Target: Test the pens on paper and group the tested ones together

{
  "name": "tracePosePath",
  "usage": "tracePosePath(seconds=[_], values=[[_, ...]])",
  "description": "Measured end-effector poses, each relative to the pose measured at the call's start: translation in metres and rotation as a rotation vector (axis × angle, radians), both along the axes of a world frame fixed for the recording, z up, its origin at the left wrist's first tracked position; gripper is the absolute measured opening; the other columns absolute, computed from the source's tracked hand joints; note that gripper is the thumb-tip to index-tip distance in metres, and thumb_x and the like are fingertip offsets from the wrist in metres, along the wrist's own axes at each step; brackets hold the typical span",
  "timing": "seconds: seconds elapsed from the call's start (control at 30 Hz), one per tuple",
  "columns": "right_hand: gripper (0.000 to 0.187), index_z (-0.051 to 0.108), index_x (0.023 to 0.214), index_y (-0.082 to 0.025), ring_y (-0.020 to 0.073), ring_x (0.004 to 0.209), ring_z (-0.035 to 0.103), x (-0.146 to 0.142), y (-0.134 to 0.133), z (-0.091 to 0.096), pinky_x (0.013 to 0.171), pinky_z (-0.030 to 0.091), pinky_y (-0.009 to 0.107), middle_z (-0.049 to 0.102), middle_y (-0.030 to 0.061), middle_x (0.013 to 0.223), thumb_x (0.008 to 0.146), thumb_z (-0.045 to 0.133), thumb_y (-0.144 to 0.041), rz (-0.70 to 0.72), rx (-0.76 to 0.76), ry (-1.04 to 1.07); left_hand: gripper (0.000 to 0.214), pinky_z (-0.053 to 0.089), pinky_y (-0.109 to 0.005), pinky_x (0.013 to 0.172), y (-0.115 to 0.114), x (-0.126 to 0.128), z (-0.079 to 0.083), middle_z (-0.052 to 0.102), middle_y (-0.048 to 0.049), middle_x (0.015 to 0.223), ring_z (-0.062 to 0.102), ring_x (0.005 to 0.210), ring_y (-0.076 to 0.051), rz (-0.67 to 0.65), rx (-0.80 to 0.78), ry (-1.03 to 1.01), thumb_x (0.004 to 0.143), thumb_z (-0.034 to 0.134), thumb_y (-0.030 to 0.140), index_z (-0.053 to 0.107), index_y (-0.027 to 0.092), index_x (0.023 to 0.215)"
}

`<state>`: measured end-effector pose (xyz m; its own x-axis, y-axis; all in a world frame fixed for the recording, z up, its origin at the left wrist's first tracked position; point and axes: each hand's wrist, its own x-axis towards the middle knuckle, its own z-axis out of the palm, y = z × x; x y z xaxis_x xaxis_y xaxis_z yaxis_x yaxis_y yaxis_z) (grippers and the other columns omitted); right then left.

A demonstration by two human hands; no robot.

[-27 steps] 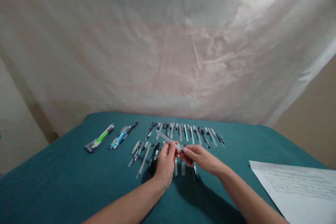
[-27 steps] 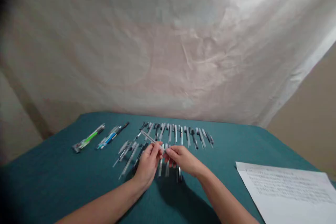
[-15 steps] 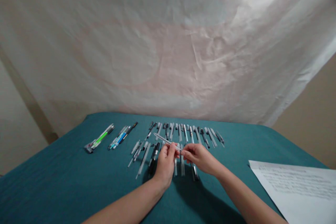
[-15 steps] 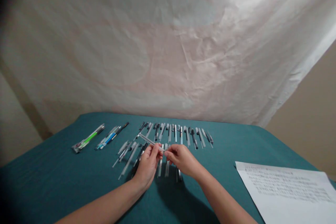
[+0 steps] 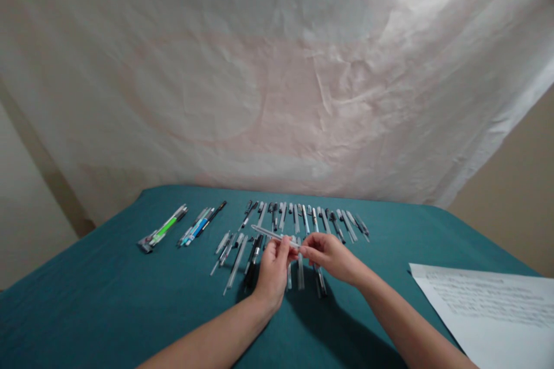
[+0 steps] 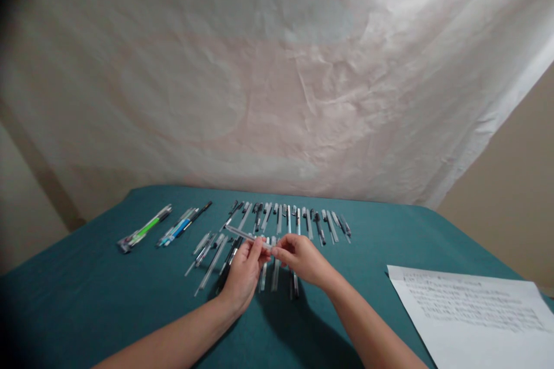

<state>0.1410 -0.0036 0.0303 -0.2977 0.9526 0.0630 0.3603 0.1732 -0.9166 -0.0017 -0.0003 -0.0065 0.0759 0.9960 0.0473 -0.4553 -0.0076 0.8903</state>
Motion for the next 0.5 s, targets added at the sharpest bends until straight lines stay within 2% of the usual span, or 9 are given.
tracePosePath(seconds=[0.13, 0.3, 0.43, 0.5], values=[[0.046, 0.058, 0.072, -0.013, 0.0101, 0.052, 0.051, 0.0007, 0.0002, -0.0024, 0.049, 0.04, 0.021, 0.057, 0.0021, 0.062, 0.085, 0.036, -0.05, 0.085, -0.102, 0.017, 0.027, 0.045, -0.026, 0.067, 0.0006, 0.0003, -0.0008, 0.058, -0.0005, 0.069, 0.055, 0.065, -0.012, -0.007, 0.0, -0.014, 0.079, 0.055, 0.041, 0.055, 0.014, 0.083], [0.034, 0.057, 0.074, -0.013, 0.0092, 0.053, 0.049, 0.0013, -0.0001, -0.002, 0.049, 0.037, 0.019, 0.054, -0.0009, 0.06, 0.077, 0.054, -0.047, 0.024, -0.028, 0.014, 0.027, 0.045, -0.027, 0.069, 0.0008, 0.0004, -0.0002, 0.059, -0.0015, 0.07, 0.057, 0.068, -0.013, 0.014, -0.006, -0.022, 0.078, 0.057, 0.04, 0.055, 0.014, 0.083], [0.046, 0.057, 0.071, -0.013, 0.0096, 0.051, 0.05, 0.0013, 0.0007, -0.0013, 0.048, 0.039, 0.02, 0.056, 0.0013, 0.061, 0.084, 0.038, -0.052, 0.059, -0.126, 0.039, 0.028, 0.046, -0.027, 0.068, -0.0009, 0.0009, 0.0008, 0.06, -0.0018, 0.07, 0.058, 0.066, -0.014, -0.02, -0.003, -0.03, 0.078, 0.056, 0.041, 0.055, 0.013, 0.083], [0.047, 0.057, 0.068, -0.013, 0.0095, 0.051, 0.05, 0.0012, 0.0011, -0.0014, 0.049, 0.039, 0.02, 0.056, 0.0016, 0.06, 0.084, 0.037, -0.052, 0.061, -0.109, 0.036, 0.028, 0.046, -0.027, 0.067, -0.0014, 0.0009, 0.0009, 0.059, -0.0013, 0.069, 0.058, 0.065, -0.013, -0.026, -0.001, -0.024, 0.078, 0.056, 0.041, 0.055, 0.013, 0.083]])
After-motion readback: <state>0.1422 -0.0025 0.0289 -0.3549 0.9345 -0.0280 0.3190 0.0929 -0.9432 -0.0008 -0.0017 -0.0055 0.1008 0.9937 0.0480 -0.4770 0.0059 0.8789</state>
